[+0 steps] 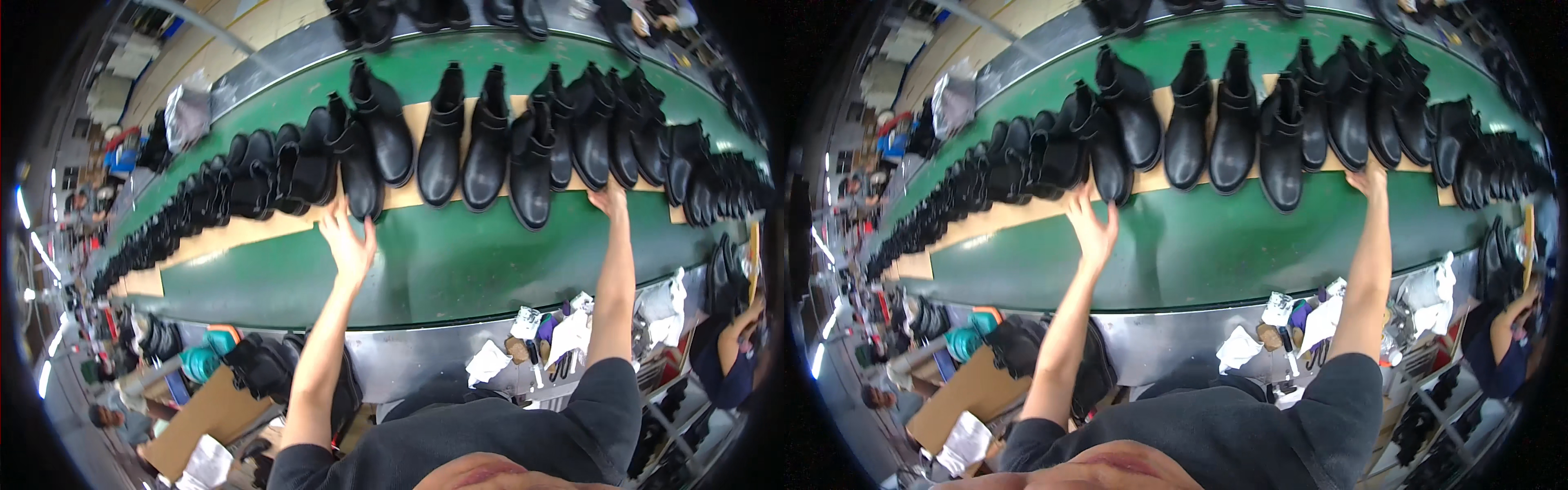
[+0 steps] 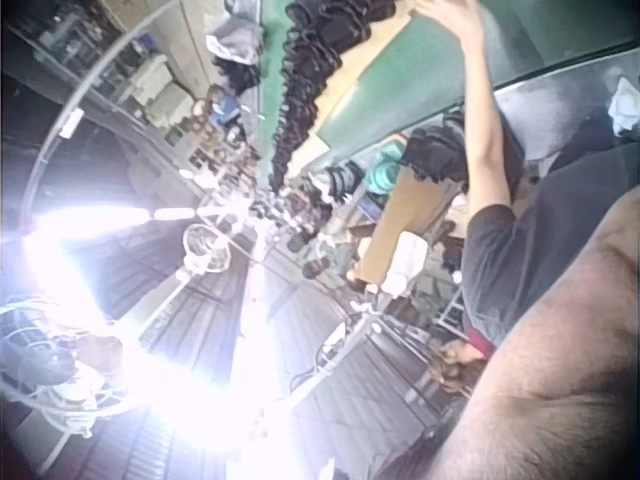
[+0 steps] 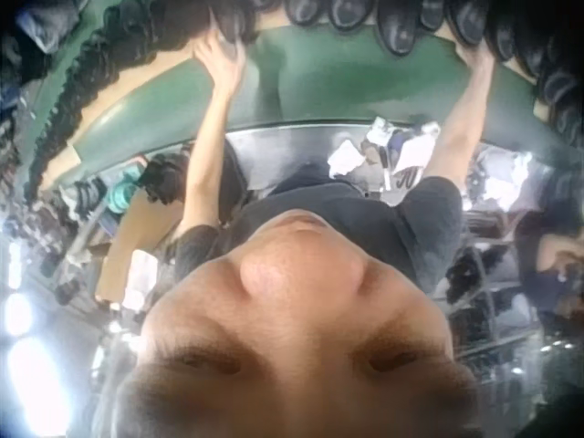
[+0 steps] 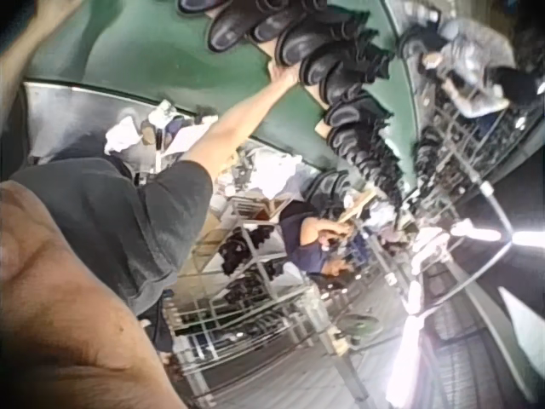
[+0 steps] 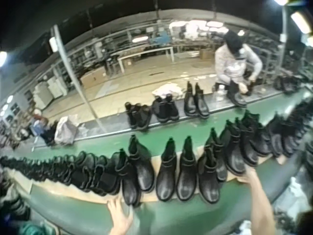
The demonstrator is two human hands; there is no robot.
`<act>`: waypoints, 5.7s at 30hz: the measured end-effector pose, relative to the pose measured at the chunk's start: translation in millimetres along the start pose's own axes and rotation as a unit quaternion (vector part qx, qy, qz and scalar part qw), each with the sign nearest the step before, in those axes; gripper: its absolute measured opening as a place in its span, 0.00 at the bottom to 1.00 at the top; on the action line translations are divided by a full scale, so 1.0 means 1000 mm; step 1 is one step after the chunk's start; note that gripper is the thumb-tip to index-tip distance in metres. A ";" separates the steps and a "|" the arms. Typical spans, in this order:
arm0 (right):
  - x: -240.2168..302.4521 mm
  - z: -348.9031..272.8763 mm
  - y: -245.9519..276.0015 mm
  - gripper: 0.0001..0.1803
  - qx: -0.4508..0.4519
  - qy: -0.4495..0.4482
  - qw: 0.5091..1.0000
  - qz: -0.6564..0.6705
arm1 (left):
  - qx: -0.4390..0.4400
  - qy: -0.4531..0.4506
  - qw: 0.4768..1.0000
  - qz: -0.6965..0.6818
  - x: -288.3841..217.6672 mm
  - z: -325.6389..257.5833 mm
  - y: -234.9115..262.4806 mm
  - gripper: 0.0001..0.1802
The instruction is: The person wipes black leather boots with a white cloth and applies a finish using a spray gun. They handle the boots one by one, wiping the exterior and then spraying the surface before placing them back on the conveyor belt.
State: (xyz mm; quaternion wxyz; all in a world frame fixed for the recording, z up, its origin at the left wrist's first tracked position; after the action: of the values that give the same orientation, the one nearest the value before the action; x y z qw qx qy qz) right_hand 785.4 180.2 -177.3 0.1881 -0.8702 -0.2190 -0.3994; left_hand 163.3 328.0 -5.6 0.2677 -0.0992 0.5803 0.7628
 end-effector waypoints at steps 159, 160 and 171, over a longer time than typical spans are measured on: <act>-0.193 -0.558 -0.194 0.28 0.220 -0.149 0.960 0.093 | 0.210 0.483 0.271 -0.806 -0.003 -0.266 0.156 0.38; -0.200 -0.551 -0.188 0.26 0.206 -0.179 0.956 0.106 | 0.221 0.471 0.283 -0.805 -0.006 -0.268 0.158 0.38; -0.245 -0.531 -0.069 0.14 0.231 0.201 0.859 -0.410 | 0.316 0.340 0.405 -0.788 0.023 -0.295 0.194 0.42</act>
State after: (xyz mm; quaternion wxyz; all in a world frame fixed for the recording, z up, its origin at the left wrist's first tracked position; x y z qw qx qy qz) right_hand 280.2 -85.1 -33.1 0.2425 -0.5343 -0.5996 -0.5443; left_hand -4.4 22.6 55.4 0.5430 -0.6724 0.4887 -0.1191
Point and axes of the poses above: each hand's wrist, its own z-axis towards the middle knuckle, its own y-axis out of the back of the hand, x = y × z, the point moved 4 cm from there along z, towards the middle knuckle, and after that the axes turned 7 degrees about y, right-handed, at the moved point
